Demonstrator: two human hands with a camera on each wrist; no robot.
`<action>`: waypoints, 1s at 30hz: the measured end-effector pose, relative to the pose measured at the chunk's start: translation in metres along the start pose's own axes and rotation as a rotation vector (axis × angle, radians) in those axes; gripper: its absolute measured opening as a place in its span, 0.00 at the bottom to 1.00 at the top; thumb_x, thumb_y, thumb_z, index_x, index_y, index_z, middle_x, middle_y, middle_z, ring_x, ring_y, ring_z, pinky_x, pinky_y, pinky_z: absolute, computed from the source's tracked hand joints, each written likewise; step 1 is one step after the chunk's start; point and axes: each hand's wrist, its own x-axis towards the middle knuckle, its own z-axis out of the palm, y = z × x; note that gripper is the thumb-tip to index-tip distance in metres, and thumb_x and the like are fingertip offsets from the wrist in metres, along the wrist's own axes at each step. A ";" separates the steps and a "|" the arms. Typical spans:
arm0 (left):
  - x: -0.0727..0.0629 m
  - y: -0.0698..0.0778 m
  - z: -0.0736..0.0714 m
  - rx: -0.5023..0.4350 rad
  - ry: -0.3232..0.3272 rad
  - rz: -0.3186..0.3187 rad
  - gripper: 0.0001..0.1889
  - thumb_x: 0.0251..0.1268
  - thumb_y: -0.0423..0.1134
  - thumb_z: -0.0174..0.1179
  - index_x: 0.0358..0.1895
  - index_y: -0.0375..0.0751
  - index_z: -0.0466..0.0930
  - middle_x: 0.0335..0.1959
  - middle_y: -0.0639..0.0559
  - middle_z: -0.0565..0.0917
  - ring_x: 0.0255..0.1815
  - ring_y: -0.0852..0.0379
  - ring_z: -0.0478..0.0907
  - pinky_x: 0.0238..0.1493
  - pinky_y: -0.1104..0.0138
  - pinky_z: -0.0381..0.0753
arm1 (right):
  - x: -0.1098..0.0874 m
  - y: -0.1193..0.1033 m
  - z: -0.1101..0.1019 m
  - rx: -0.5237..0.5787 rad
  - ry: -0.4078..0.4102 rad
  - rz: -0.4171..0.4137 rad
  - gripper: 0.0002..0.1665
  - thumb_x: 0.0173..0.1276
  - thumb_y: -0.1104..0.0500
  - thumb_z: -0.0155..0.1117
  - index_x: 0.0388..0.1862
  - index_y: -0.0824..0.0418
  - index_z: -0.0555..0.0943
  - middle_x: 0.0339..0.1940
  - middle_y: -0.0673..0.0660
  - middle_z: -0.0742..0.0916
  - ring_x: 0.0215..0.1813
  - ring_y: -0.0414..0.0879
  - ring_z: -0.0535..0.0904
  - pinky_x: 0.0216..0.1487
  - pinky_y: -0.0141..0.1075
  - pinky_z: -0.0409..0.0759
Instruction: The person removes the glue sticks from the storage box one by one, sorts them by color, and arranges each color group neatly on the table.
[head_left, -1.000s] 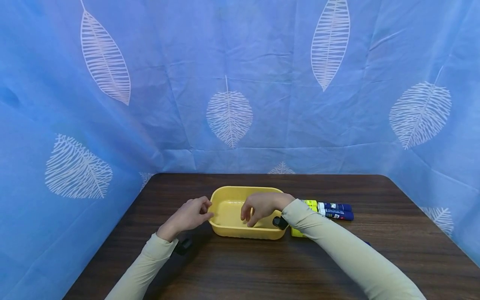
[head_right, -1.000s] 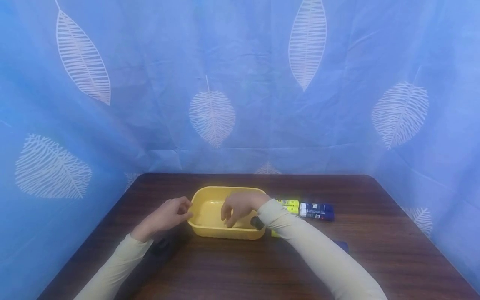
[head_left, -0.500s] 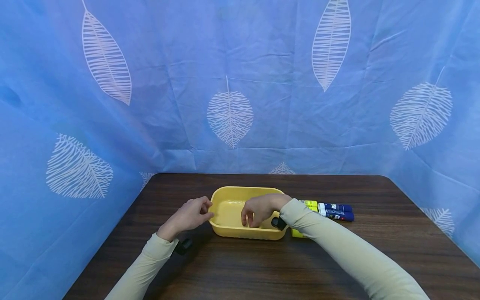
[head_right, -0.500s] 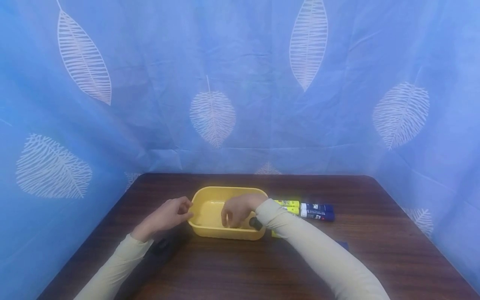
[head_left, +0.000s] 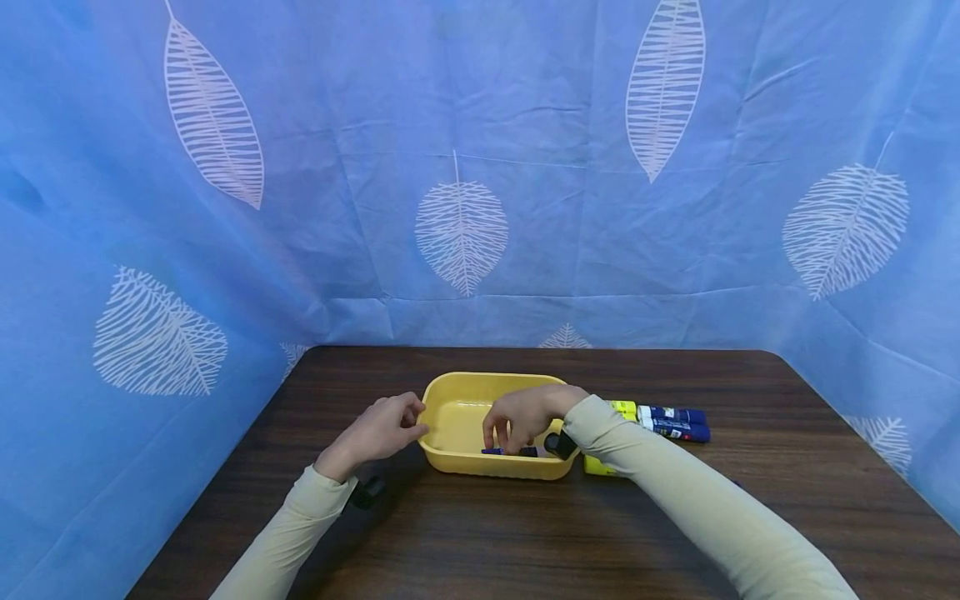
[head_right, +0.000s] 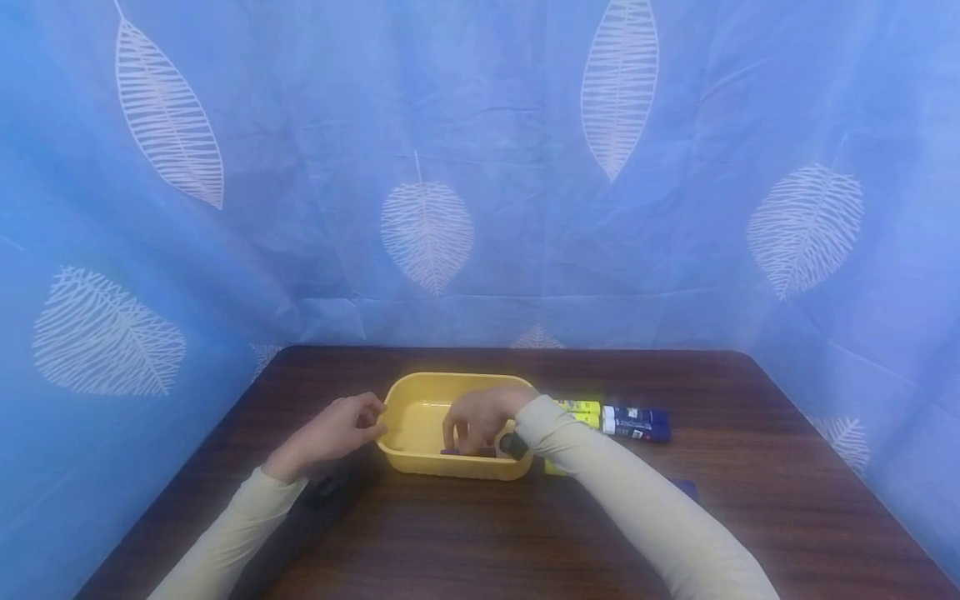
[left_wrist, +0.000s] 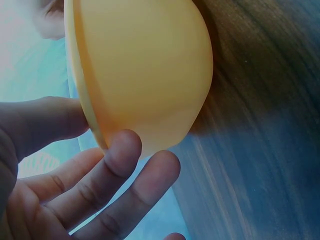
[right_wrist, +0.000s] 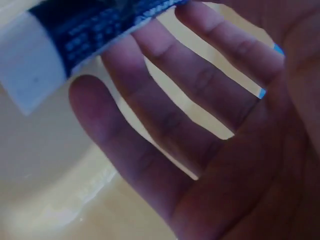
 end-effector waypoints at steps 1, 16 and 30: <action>0.000 0.000 0.000 -0.001 0.000 0.003 0.16 0.70 0.35 0.66 0.56 0.33 0.80 0.36 0.50 0.85 0.33 0.58 0.80 0.38 0.61 0.84 | -0.001 0.000 -0.001 0.007 0.012 -0.002 0.16 0.71 0.68 0.63 0.53 0.53 0.83 0.38 0.48 0.85 0.31 0.45 0.77 0.30 0.32 0.72; -0.002 0.001 0.000 0.002 -0.012 0.009 0.15 0.69 0.36 0.67 0.55 0.35 0.80 0.35 0.51 0.84 0.32 0.56 0.80 0.38 0.62 0.84 | -0.062 -0.003 -0.034 -0.082 0.357 -0.178 0.16 0.72 0.57 0.67 0.57 0.51 0.83 0.44 0.45 0.87 0.48 0.43 0.84 0.48 0.37 0.82; -0.001 -0.001 0.000 -0.006 -0.007 -0.020 0.14 0.68 0.37 0.68 0.53 0.37 0.80 0.35 0.52 0.84 0.32 0.57 0.79 0.41 0.61 0.86 | -0.156 0.027 -0.015 -0.113 0.585 -0.032 0.17 0.75 0.56 0.65 0.61 0.51 0.83 0.56 0.48 0.87 0.48 0.42 0.84 0.46 0.38 0.84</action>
